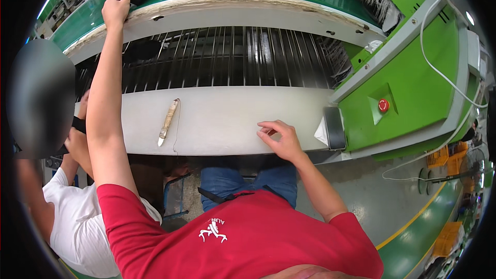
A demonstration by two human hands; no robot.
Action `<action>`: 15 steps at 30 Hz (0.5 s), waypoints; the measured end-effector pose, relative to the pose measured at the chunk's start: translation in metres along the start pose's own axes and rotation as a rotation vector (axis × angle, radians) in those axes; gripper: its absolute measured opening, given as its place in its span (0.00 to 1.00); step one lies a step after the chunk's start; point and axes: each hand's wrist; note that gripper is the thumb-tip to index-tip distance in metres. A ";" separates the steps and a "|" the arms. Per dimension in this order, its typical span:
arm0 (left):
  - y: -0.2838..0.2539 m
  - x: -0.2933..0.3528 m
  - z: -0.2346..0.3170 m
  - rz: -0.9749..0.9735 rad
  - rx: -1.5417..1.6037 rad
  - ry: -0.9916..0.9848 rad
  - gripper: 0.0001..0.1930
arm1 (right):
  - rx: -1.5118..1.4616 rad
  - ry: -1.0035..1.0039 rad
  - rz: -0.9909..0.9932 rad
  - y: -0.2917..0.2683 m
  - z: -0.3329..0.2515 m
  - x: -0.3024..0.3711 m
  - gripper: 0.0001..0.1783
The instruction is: Inspect and manipulate black leather boots on a manufacturing conveyor line.
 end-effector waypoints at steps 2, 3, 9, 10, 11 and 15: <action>0.002 0.012 0.012 0.175 0.013 0.220 0.48 | -0.014 -0.062 0.032 -0.017 -0.013 -0.017 0.14; 0.002 0.019 0.020 0.164 0.019 0.272 0.46 | 0.014 -0.050 0.039 -0.028 -0.022 -0.031 0.13; -0.011 0.065 0.063 0.126 0.260 0.410 0.32 | 0.131 -0.368 0.464 -0.136 -0.076 -0.152 0.12; -0.015 0.070 0.068 0.146 0.221 0.361 0.30 | 0.216 -0.421 0.509 -0.159 -0.080 -0.174 0.13; -0.019 0.076 0.069 0.201 0.153 0.364 0.28 | 0.185 -0.470 0.542 -0.177 -0.082 -0.205 0.14; -0.019 0.110 0.069 0.378 0.239 0.317 0.19 | 0.399 -0.276 0.566 -0.253 -0.067 -0.308 0.21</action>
Point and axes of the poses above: each hand's wrist, its own x-axis away from the middle knuckle, its own y-axis out of the palm, z = x × y, and after that the axes turned 2 degrees about z, right-handed
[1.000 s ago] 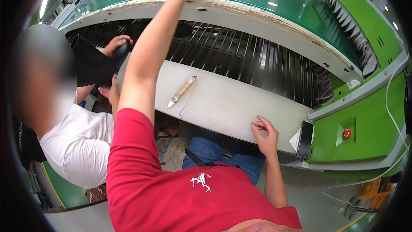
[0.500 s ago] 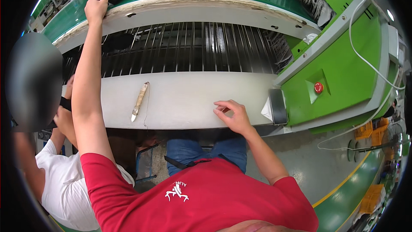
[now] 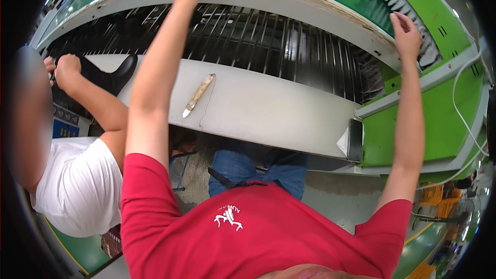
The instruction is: Inspect and manipulate black leather boots on a manufacturing conveyor line.
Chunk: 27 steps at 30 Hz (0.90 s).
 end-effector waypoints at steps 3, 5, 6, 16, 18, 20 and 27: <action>-0.007 0.068 0.022 0.095 0.118 0.157 0.18 | 0.510 0.066 -0.080 -0.013 0.053 -0.048 0.30; -0.013 0.132 0.048 0.119 0.260 0.234 0.15 | 0.813 0.158 -0.146 -0.028 0.085 -0.067 0.36; -0.023 0.171 0.063 -0.070 0.405 0.151 0.15 | 0.940 0.260 -0.132 -0.034 0.101 -0.070 0.40; -0.042 0.351 0.104 -0.951 0.467 0.114 0.13 | 0.998 0.543 -0.279 -0.049 0.161 -0.084 0.38; -0.037 0.348 0.102 -0.981 0.480 0.131 0.12 | 0.998 0.482 -0.249 -0.049 0.145 -0.075 0.33; -0.035 0.346 0.103 -0.979 0.473 0.130 0.11 | 0.921 0.359 -0.102 -0.050 0.128 -0.066 0.36; -0.034 0.344 0.107 -0.976 0.466 0.074 0.09 | -0.264 0.458 0.393 -0.004 0.055 -0.072 0.33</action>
Point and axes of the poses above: each hand's wrist, its own x-axis away from the middle knuckle, its own y-axis out of the palm, z = x × y, and after that the axes turned 2 degrees about z, right-handed
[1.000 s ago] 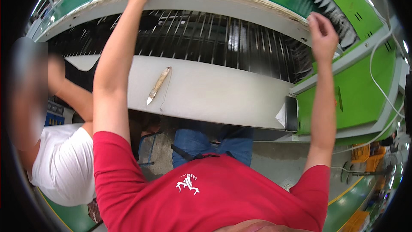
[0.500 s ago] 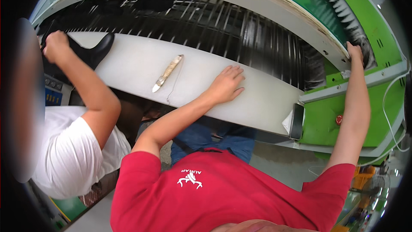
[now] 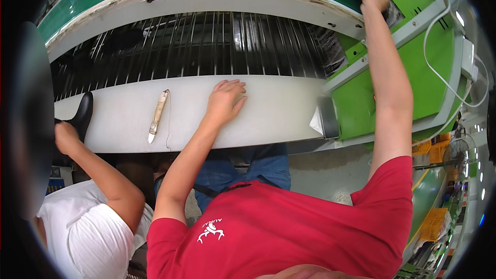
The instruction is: Inspect and manipulate black leather boots on a manufacturing conveyor line.
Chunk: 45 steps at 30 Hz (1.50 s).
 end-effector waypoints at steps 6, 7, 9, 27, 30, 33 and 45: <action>0.001 0.000 0.002 -0.007 0.001 0.005 0.09 | -0.404 0.005 -0.531 0.103 -0.086 0.154 0.19; 0.000 0.000 0.003 -0.012 -0.007 0.008 0.09 | -0.216 -0.139 -0.697 0.107 -0.099 0.179 0.27; -0.001 0.001 0.005 -0.009 0.000 0.022 0.09 | 0.054 -0.347 -0.977 0.123 -0.121 0.224 0.38; 0.000 0.002 -0.008 0.014 0.051 -0.024 0.09 | 0.676 -0.500 -0.723 0.012 -0.016 0.050 0.24; 0.001 0.002 -0.007 0.005 0.054 -0.035 0.09 | 0.788 -0.427 -0.639 -0.011 0.016 0.006 0.26; 0.001 0.001 -0.007 0.008 0.054 -0.041 0.09 | 0.807 -0.394 -0.640 -0.016 0.035 -0.010 0.25; 0.000 -0.002 0.001 -0.057 0.062 -0.031 0.10 | 0.764 -0.343 -0.639 -0.020 0.018 0.033 0.28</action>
Point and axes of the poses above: each hand's wrist, its own x-axis away from the middle knuckle, its own y-axis out of the palm, z = x × y, and after that the axes turned 2 degrees about z, right-handed
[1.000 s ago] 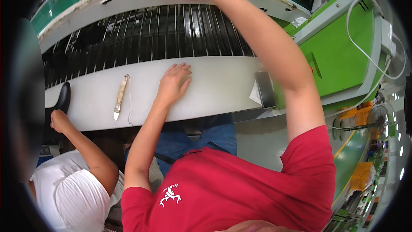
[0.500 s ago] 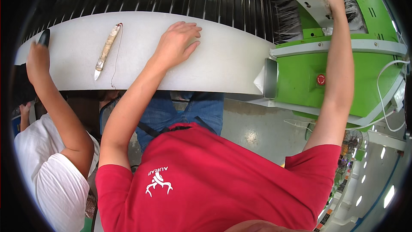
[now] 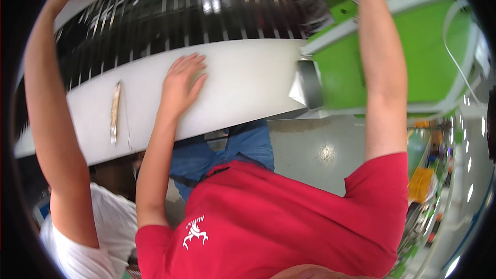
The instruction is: Inspect and manipulate black leather boots on a manufacturing conveyor line.
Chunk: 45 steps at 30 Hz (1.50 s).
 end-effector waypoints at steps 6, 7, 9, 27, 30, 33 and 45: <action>-0.002 -0.007 0.010 -0.053 0.005 0.062 0.10 | 0.116 0.049 0.170 -0.002 -0.015 0.006 0.47; -0.002 -0.008 0.011 -0.055 0.010 0.039 0.10 | 0.062 0.107 0.082 -0.004 -0.016 0.008 0.48; -0.002 -0.009 0.014 -0.065 0.029 0.045 0.10 | 0.183 0.102 -0.061 -0.012 -0.019 0.011 0.47; 0.002 -0.021 0.025 -0.022 -0.024 -0.040 0.06 | -0.197 -0.701 0.903 0.022 -0.057 0.071 0.07; 0.013 -0.045 0.019 -0.040 -0.050 -0.010 0.04 | -0.253 -0.895 0.747 0.085 -0.081 0.152 0.11; 0.042 -0.079 0.013 0.093 -0.077 -0.017 0.05 | -0.295 -0.966 0.321 0.150 -0.081 0.191 0.10; 0.080 -0.115 0.012 0.042 -0.019 -0.007 0.03 | 0.305 -0.034 0.176 0.266 0.142 0.076 0.28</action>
Point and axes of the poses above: each hand's wrist, its own x-axis away from the middle knuckle, its own y-axis out of the palm, z = x × y, and after that the axes turned 2 degrees about z, right-handed
